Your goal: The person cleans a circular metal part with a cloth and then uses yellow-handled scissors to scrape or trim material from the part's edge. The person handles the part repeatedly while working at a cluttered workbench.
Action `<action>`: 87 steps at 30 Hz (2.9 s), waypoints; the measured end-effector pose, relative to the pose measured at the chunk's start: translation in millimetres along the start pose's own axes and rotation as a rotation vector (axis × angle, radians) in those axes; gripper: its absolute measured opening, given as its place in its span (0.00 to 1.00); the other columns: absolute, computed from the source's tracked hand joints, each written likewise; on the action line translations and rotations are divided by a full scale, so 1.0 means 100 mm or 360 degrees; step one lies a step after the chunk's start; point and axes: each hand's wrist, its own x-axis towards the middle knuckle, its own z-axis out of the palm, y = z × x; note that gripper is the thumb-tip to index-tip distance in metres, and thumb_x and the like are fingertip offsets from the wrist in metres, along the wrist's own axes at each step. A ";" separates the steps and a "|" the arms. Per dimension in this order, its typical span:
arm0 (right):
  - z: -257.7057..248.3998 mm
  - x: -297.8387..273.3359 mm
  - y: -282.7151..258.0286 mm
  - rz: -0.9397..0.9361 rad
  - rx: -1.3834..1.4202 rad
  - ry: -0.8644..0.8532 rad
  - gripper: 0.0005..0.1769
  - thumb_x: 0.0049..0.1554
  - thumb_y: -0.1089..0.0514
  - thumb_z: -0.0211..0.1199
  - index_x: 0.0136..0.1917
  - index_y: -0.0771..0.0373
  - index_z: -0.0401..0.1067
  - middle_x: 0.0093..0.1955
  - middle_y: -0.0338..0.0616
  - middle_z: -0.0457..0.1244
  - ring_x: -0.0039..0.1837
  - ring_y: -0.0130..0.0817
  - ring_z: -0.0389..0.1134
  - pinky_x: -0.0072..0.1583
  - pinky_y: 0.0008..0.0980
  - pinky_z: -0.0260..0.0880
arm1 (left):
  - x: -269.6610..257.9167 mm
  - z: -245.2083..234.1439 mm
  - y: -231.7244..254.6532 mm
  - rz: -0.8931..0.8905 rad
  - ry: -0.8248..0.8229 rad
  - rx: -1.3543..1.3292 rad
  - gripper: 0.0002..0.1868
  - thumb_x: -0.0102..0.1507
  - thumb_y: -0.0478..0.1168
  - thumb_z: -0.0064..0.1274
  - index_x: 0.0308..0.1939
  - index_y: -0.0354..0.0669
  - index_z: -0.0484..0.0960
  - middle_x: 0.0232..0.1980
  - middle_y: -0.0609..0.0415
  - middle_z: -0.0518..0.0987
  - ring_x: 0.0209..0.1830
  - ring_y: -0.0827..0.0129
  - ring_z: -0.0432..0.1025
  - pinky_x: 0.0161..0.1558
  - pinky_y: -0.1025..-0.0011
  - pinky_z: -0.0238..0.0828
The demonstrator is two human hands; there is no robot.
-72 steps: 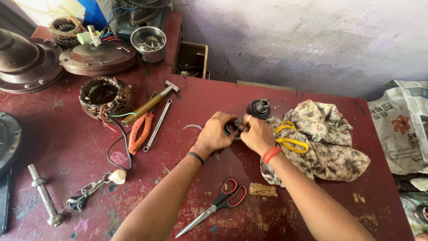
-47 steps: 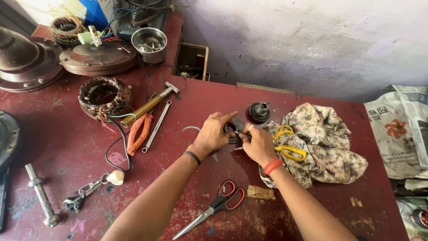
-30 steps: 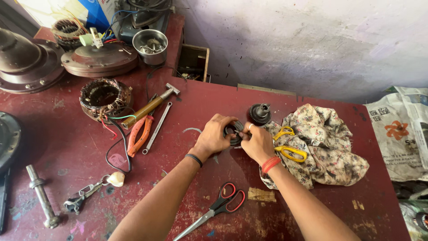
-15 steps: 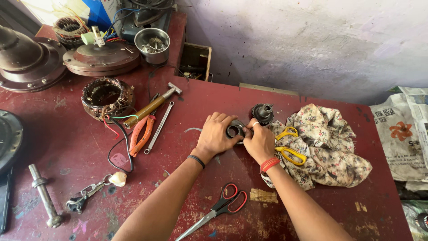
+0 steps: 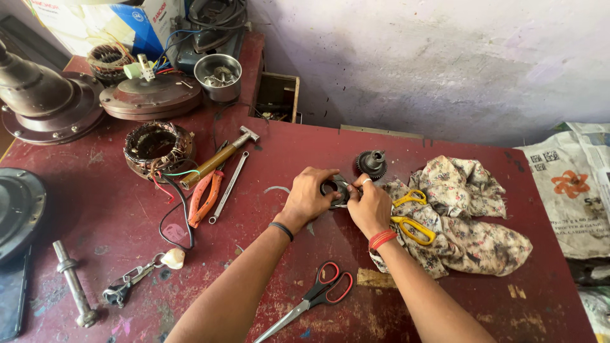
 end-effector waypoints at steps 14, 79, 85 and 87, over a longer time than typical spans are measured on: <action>-0.05 -0.12 0.01 -0.0268 0.0096 0.0117 0.07 0.55 0.58 0.68 0.41 0.60 0.71 0.28 0.50 0.65 0.35 0.55 0.69 0.39 0.51 0.64 | -0.10 0.09 0.11 0.0211 0.0186 0.0251 0.18 0.52 0.38 0.66 0.45 0.38 0.85 0.50 0.46 0.81 0.55 0.50 0.72 0.57 0.58 0.70; -0.14 0.25 0.00 -0.0035 0.0088 -0.0473 0.01 0.50 0.60 0.62 0.37 0.58 0.73 0.29 0.45 0.67 0.33 0.45 0.70 0.38 0.45 0.65 | -0.05 0.19 -0.01 -0.0082 0.0074 0.0278 0.22 0.52 0.40 0.64 0.48 0.37 0.84 0.57 0.45 0.76 0.61 0.49 0.68 0.64 0.56 0.64; -0.12 0.21 -0.02 0.0025 -0.0009 -0.0481 0.02 0.52 0.58 0.63 0.38 0.57 0.73 0.28 0.48 0.66 0.33 0.46 0.69 0.38 0.46 0.64 | -0.09 0.21 -0.01 -0.0069 0.0093 0.0263 0.22 0.51 0.40 0.64 0.48 0.37 0.84 0.56 0.45 0.77 0.61 0.49 0.68 0.65 0.55 0.63; -0.12 0.24 -0.02 0.0021 0.0002 -0.0566 0.01 0.51 0.59 0.62 0.39 0.57 0.72 0.28 0.47 0.66 0.33 0.45 0.70 0.38 0.46 0.65 | -0.07 0.20 -0.01 -0.0059 0.0107 0.0243 0.22 0.51 0.40 0.64 0.48 0.37 0.84 0.57 0.45 0.77 0.61 0.49 0.68 0.65 0.56 0.64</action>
